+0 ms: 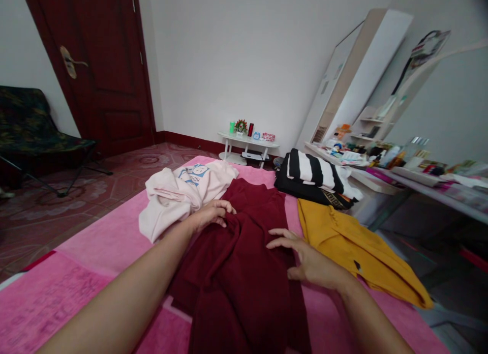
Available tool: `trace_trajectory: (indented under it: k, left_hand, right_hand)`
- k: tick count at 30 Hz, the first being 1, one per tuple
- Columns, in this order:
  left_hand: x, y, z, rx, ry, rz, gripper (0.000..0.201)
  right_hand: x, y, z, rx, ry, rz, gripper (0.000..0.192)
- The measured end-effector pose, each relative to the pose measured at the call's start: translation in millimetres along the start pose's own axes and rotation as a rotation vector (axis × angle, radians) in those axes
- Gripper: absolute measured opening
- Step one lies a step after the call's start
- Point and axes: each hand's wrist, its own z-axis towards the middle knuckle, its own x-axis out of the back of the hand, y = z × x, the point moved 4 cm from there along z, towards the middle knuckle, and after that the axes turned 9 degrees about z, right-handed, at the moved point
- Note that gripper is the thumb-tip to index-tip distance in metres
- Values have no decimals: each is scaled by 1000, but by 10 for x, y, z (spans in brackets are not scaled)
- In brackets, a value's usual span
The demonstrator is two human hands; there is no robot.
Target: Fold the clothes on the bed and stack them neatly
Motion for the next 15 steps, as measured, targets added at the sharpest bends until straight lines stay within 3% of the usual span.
trace_trajectory:
  k: [3, 8, 12, 15]
  left_hand:
    - [61, -42, 29, 39, 90, 29, 9]
    - [142, -17, 56, 160, 213, 285, 10]
    - [13, 81, -5, 292, 43, 445, 28]
    - [-107, 186, -49, 277, -35, 567, 40]
  right_hand:
    - [-72, -73, -32, -80, -45, -67, 77]
    - [-148, -195, 33, 74, 56, -229, 53]
    - [-155, -238, 53, 124, 58, -177, 43]
    - [-148, -252, 45, 89, 26, -70, 36]
